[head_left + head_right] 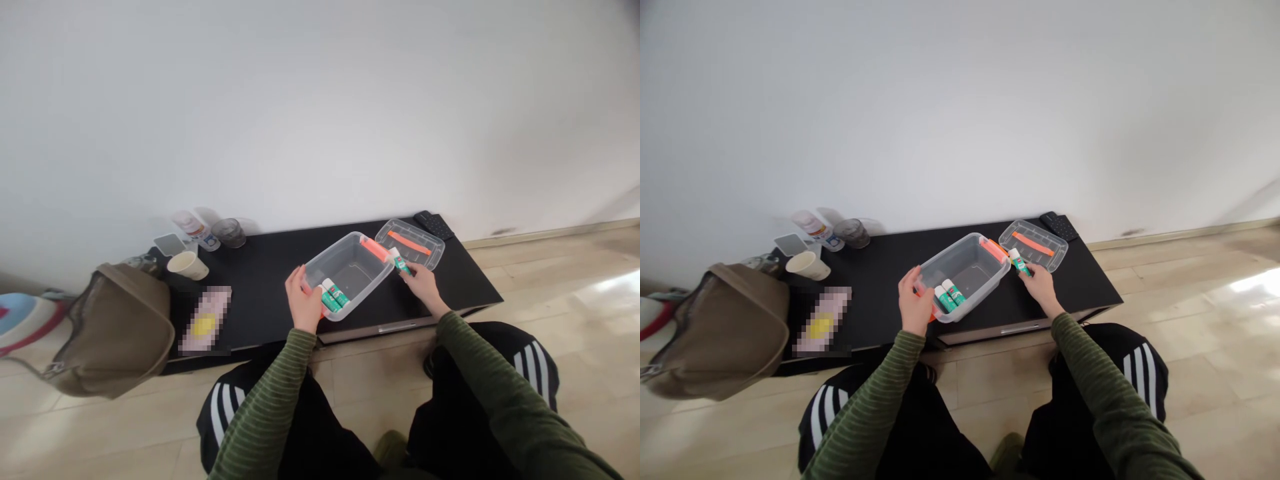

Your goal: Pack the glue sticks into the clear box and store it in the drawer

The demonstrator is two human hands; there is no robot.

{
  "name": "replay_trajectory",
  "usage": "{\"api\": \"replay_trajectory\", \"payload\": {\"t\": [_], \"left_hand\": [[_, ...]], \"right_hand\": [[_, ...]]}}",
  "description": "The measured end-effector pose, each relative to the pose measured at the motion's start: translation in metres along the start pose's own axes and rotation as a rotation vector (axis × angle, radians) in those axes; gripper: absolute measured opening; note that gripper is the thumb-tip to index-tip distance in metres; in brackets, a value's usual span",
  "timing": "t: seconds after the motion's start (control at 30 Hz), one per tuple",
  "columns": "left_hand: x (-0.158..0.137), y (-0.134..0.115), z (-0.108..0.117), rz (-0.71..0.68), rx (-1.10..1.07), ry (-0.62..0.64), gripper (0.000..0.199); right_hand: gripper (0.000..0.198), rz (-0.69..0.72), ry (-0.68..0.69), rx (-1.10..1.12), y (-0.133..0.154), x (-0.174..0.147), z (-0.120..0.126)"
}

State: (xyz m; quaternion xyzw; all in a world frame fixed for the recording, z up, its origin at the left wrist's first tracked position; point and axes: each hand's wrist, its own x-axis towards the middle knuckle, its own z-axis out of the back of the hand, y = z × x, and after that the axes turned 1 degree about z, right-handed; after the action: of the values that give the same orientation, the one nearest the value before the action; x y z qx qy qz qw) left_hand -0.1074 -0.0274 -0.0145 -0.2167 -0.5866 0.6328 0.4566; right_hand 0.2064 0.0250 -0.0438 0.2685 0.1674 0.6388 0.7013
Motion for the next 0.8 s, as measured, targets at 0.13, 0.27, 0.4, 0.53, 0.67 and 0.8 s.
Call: {"api": "replay_trajectory", "payload": {"t": [0.13, 0.27, 0.4, 0.53, 0.67, 0.8], "left_hand": [[0.000, -0.001, -0.001, 0.000, 0.001, -0.001, 0.061], [-0.001, -0.004, -0.001, -0.011, 0.021, 0.010, 0.061], [-0.001, -0.006, -0.001, -0.034, 0.036, -0.002, 0.060], [-0.001, -0.007, -0.002, -0.023, 0.027, 0.019, 0.060], [-0.001, -0.007, -0.003, -0.029, 0.034, 0.025, 0.060], [-0.002, -0.007, -0.004, -0.025, 0.005, 0.030, 0.061]], "right_hand": [[0.044, -0.031, -0.215, 0.299, 0.013, 0.004, 0.017], [0.047, 0.105, -0.366, 0.423, 0.056, 0.004, 0.038], [0.041, 0.330, -0.009, 0.214, 0.114, 0.000, 0.050], [0.035, 0.356, 0.374, -0.205, 0.151, -0.002, 0.036], [0.036, 0.342, 0.451, -0.289, 0.167, -0.002, 0.008], [0.037, 0.330, 0.498, -0.333, 0.176, -0.002, -0.015]]}}
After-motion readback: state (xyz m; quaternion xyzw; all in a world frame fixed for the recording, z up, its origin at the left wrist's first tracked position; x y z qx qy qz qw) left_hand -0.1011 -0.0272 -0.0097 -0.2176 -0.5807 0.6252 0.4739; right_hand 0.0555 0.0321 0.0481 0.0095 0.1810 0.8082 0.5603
